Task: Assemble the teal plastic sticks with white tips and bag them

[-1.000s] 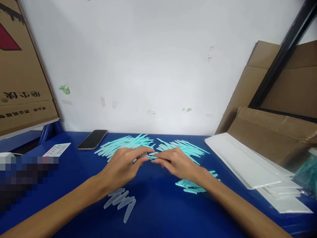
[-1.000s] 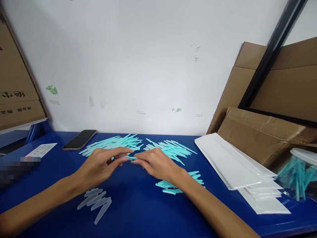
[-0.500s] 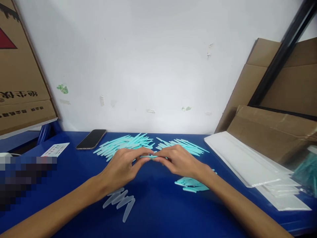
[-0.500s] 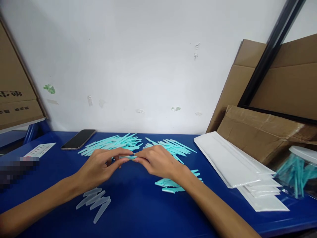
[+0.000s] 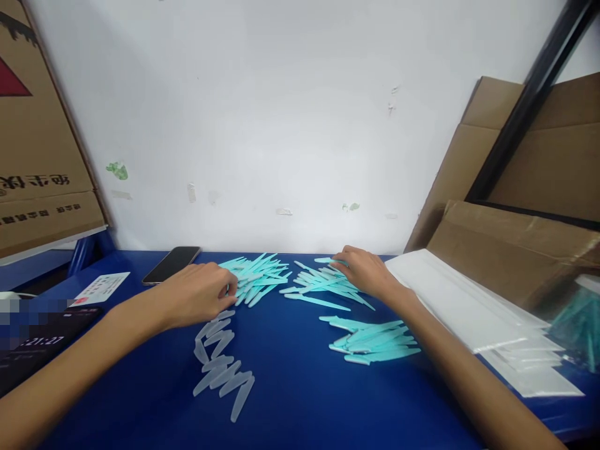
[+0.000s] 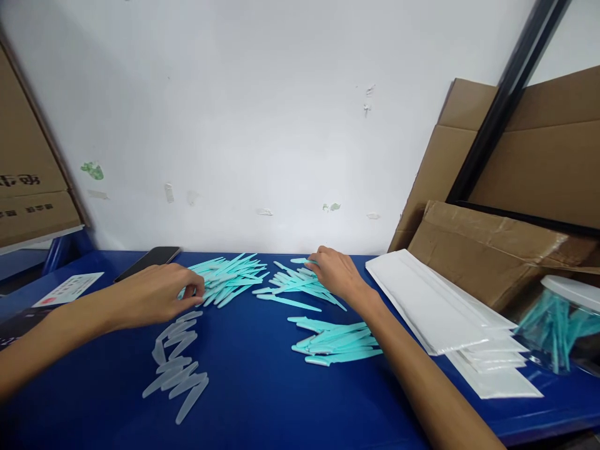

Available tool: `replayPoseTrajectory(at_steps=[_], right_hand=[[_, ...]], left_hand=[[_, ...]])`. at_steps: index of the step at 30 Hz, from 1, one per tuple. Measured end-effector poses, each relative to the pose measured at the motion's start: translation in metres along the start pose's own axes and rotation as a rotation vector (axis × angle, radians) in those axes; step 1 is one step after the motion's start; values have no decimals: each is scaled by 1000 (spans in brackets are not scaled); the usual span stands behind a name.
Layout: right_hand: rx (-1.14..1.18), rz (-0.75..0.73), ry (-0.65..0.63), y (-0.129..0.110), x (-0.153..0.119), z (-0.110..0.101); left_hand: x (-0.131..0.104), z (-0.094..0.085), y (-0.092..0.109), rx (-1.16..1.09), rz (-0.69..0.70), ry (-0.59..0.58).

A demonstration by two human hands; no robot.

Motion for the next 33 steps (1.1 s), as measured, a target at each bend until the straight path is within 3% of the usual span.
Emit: replayPoseTrajectory(at_steps=[3, 7, 12, 16, 20, 25, 33], right_hand=[[-4, -33, -33, -1, 0, 12], [20, -66, -73, -3, 1, 23], [161, -91, -86, 3, -1, 5], [472, -179, -344, -4, -16, -6], [576, -207, -647, -18, -37, 6], [606, -202, -862, -33, -47, 27], [652, -270, -879, -52, -48, 22]], left_hand=[[-4, 10, -7, 1, -36, -79], [-7, 16, -3, -24, -45, -112], [-7, 20, 6, -22, -36, -121], [-9, 21, 6, -26, -29, -126], [-8, 23, 2, -23, -54, -145], [-7, 27, 1, 1, -78, -187], [-1, 7, 30, -5, 122, 70]])
Point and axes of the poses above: each hand's wrist, its own x-axis towards the middle knuckle, its own z-axis out of the palm, y = z × x, the point moved 9 cm from there along x, towards the middle knuckle, and after that the axes turned 11 degrees about -x, right-handed, at the moved point
